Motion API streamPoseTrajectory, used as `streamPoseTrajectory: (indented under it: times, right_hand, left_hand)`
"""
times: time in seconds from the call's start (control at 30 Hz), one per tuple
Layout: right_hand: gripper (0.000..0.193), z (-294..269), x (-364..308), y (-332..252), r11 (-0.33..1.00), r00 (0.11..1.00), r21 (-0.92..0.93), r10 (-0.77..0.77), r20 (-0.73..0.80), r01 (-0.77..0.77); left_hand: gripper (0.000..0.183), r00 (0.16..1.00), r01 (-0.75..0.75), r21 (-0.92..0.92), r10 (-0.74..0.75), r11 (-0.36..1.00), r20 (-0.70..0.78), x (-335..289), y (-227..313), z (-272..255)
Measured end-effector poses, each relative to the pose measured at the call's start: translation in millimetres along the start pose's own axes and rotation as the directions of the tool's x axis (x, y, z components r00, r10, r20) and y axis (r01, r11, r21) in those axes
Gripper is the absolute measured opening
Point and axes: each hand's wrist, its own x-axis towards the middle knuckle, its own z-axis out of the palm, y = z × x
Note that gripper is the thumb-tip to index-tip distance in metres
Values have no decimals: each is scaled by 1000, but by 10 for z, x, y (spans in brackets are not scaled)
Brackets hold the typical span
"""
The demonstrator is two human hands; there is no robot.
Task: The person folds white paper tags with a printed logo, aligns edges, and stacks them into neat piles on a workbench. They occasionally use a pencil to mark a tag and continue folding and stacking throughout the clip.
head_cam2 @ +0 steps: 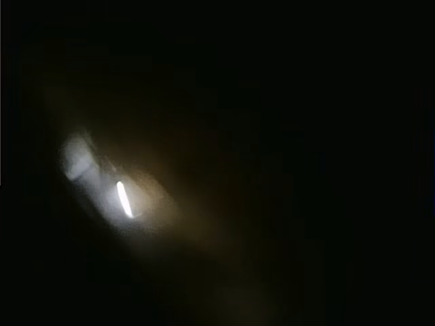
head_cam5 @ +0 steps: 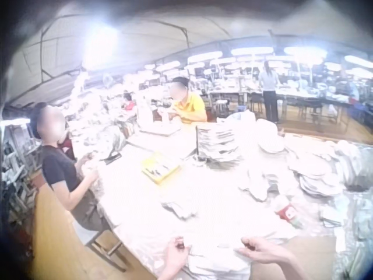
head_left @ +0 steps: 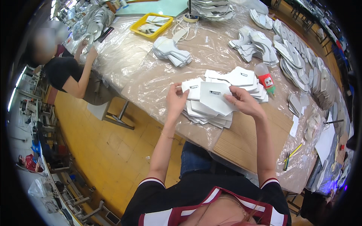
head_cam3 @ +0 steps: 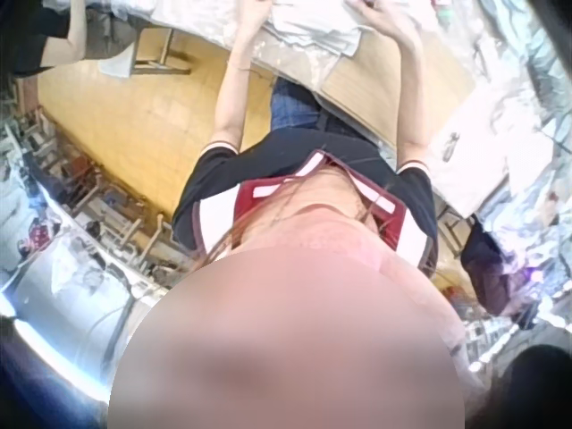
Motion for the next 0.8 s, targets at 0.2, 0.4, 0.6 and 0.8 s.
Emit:
streamPoseTrajectory:
  times: [0.2, 0.4, 0.6, 0.8]
  right_hand:
    - [29, -54, -128, 86, 983, 987, 132, 110, 114, -125]
    - [26, -14, -290, -25, 955, 999, 295, 28, -22, -20]
    - [33, -45, -511, -256, 948, 997, 319, 31, -68, -8]
    - [32, -118, -731, -408, 956, 999, 291, -27, -21, 32]
  left_hand:
    - [35, 982, -84, -364, 16, 928, -186, -143, 295, -116]
    - [43, 932, -254, -432, 100, 865, -348, -205, 656, -471]
    - [49, 994, -33, -624, -41, 781, -104, -361, 750, -546]
    - [48, 987, 97, -462, -26, 881, 157, -478, 559, -119]
